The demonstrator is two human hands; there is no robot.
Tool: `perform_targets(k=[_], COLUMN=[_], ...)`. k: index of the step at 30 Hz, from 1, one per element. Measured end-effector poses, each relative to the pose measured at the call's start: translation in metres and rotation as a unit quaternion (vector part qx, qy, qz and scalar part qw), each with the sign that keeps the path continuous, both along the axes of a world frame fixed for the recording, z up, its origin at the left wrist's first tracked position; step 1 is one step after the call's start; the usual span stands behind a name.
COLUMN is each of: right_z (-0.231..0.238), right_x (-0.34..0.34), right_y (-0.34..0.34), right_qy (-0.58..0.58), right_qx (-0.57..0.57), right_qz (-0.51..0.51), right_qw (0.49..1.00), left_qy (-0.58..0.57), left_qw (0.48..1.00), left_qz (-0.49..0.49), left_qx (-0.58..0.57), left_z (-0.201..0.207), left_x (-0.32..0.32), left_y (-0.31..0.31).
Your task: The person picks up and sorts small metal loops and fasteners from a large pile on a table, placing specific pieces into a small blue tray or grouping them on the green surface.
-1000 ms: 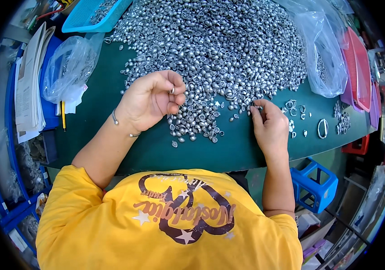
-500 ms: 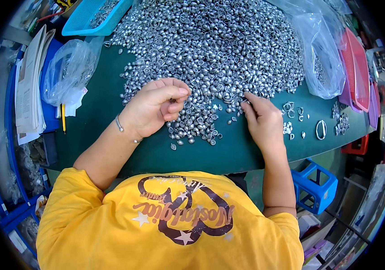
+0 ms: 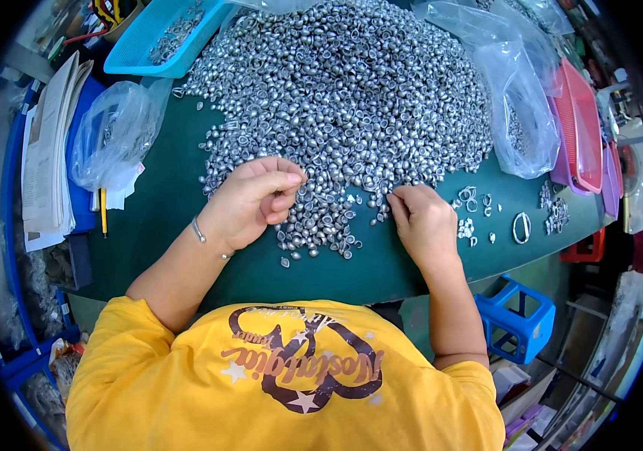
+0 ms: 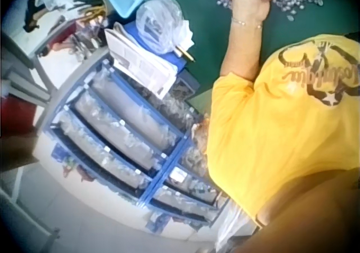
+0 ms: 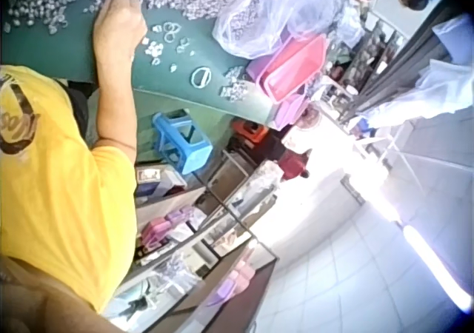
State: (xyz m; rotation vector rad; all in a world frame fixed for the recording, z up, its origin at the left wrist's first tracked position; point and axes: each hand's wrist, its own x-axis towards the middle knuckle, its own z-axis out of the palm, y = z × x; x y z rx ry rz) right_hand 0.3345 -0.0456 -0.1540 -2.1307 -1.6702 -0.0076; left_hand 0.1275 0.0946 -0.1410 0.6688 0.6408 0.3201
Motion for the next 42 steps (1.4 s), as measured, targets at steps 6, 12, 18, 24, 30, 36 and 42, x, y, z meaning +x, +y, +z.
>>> perform_targets(k=[6,12,18,24,30,36,42], right_z=[0.011,-0.005,-0.001,0.017,0.007,0.005,0.002], right_x=[0.039,0.019,0.029,0.059,0.023,0.031,0.026], right_y=[-0.014,0.010,0.001,-0.016,-0.009,-0.006,-0.010], right_qy=[0.825,0.117,0.486,0.807,0.243,0.183,0.085], right_qx=[0.067,0.060,0.087,0.160,-0.032,0.033,0.013], right_qz=[0.059,-0.025,-0.116,0.006,-0.038,-0.087,0.002], right_qw=[0.557,0.991,0.862,0.569,0.969,0.979,0.996], left_qy=[-0.004,-0.009,-0.002,0.003,0.007,0.008,0.009], left_qw=[1.000,1.000,1.000,1.000,1.000,1.000,1.000], left_qz=[0.006,0.009,0.010,0.008,0.008,0.001,-0.002], left_qx=[0.003,-0.003,0.003,0.009,0.007,0.006,0.015], left_z=[-0.006,-0.005,-0.005,-0.006,-0.006,-0.007,-0.005], left_x=[-0.005,-0.005,-0.004,-0.005,-0.005,-0.004,-0.003], left_y=[0.002,0.003,0.000,0.002,0.001,0.001,0.000])
